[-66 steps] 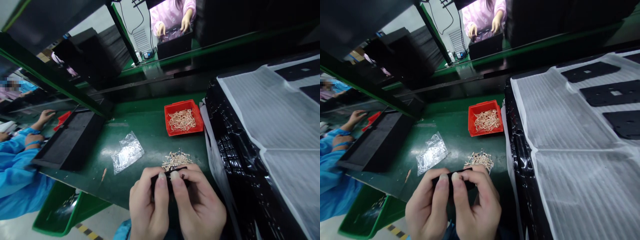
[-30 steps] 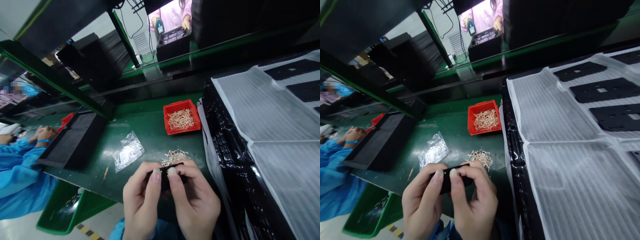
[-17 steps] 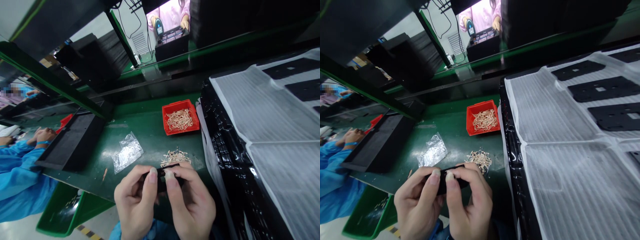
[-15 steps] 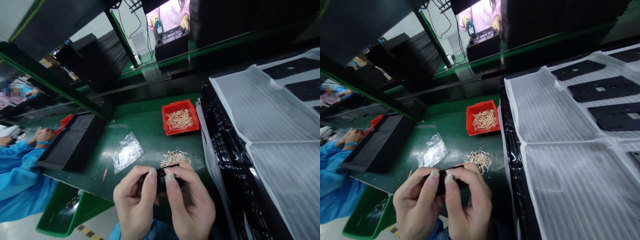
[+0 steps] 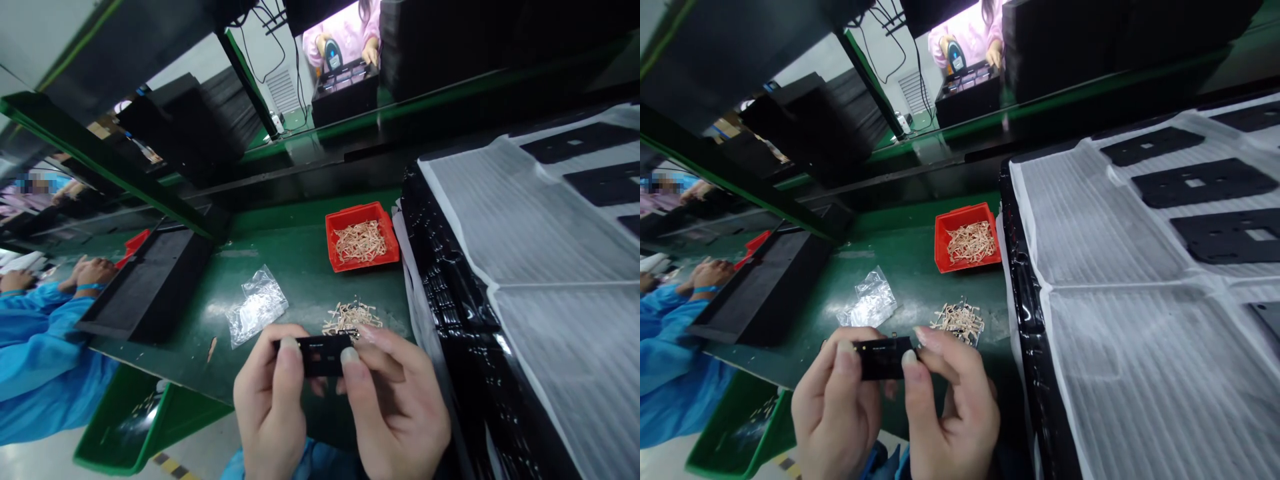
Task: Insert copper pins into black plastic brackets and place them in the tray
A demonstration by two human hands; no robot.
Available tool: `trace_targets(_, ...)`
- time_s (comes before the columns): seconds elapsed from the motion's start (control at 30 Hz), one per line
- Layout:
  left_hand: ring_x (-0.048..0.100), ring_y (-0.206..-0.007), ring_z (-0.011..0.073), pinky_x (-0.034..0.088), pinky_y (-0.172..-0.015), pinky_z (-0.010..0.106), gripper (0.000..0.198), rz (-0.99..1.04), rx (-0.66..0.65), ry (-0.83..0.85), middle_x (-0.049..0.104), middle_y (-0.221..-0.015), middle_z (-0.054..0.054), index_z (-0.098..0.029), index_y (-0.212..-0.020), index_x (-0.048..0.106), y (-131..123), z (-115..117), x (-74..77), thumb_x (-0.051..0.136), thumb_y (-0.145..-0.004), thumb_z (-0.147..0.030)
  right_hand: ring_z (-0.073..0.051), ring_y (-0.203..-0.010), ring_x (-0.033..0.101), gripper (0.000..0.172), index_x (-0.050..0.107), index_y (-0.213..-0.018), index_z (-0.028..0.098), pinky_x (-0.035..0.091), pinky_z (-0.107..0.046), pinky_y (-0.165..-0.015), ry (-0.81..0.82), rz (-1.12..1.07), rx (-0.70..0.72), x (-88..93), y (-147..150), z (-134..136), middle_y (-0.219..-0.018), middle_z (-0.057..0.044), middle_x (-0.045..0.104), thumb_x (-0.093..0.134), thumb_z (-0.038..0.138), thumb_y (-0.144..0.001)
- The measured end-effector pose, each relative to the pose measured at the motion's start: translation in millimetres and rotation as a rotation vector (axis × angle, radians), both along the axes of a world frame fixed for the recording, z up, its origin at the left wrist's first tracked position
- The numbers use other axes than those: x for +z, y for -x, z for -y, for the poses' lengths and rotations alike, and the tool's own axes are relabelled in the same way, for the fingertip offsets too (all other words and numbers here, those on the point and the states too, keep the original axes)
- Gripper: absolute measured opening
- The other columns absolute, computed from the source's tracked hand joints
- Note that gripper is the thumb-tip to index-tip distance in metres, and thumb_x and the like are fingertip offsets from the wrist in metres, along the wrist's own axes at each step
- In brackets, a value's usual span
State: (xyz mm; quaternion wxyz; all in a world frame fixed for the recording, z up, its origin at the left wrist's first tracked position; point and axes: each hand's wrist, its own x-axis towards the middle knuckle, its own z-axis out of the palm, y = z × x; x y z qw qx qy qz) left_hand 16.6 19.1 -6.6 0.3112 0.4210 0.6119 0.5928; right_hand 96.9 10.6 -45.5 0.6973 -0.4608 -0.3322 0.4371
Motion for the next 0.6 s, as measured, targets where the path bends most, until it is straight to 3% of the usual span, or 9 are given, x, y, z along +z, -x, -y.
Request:
trace_targets(0.13,0.058,-0.044,0.0097,0.050,-0.041,0.015,0.031,-0.109,0.037,0.057,0.062,-0.058,-0.004,-0.021,-0.080,0.068,4.7,-0.7,-2.4,0.077,-0.095,-0.047,-0.016,-0.080,0.083,0.034,0.076,-0.120,0.029,0.071,-0.027,-0.077,-0.009,-0.017,0.031,-2.7,2.0,1.6,-0.095,-0.001,0.085,0.072,0.011,-0.092)
trace_targets(0.23,0.054,-0.041,0.0083,0.047,-0.038,0.014,0.030,-0.030,0.015,0.084,0.059,-0.057,-0.005,-0.021,-0.081,0.067,8.8,-0.6,-3.2,0.079,-0.093,-0.046,-0.016,-0.082,0.082,0.035,0.076,-0.122,0.030,0.071,-0.028,-0.082,0.011,-0.029,0.052,-4.7,3.5,3.4,-0.094,-0.001,0.084,0.073,0.013,-0.092)
trace_targets(0.37,0.052,-0.041,0.0061,0.045,-0.039,0.011,0.029,0.030,-0.016,0.122,0.058,-0.058,-0.006,-0.021,-0.083,0.067,11.3,0.2,-1.2,0.081,-0.092,-0.045,-0.016,-0.084,0.082,0.034,0.076,-0.122,0.029,0.070,-0.026,-0.077,0.049,-0.022,0.074,-4.1,4.9,5.9,-0.093,-0.001,0.084,0.071,0.013,-0.093)
trace_targets(0.6,0.049,-0.047,0.0067,0.046,-0.043,0.011,0.028,0.001,0.011,0.129,0.056,-0.059,-0.005,-0.021,-0.082,0.068,11.7,0.2,2.1,0.082,-0.091,-0.044,-0.014,-0.082,0.081,0.037,0.076,-0.125,0.028,0.070,-0.023,-0.077,0.031,0.002,0.120,-0.9,1.6,4.2,-0.093,-0.001,0.083,0.070,0.010,-0.094)
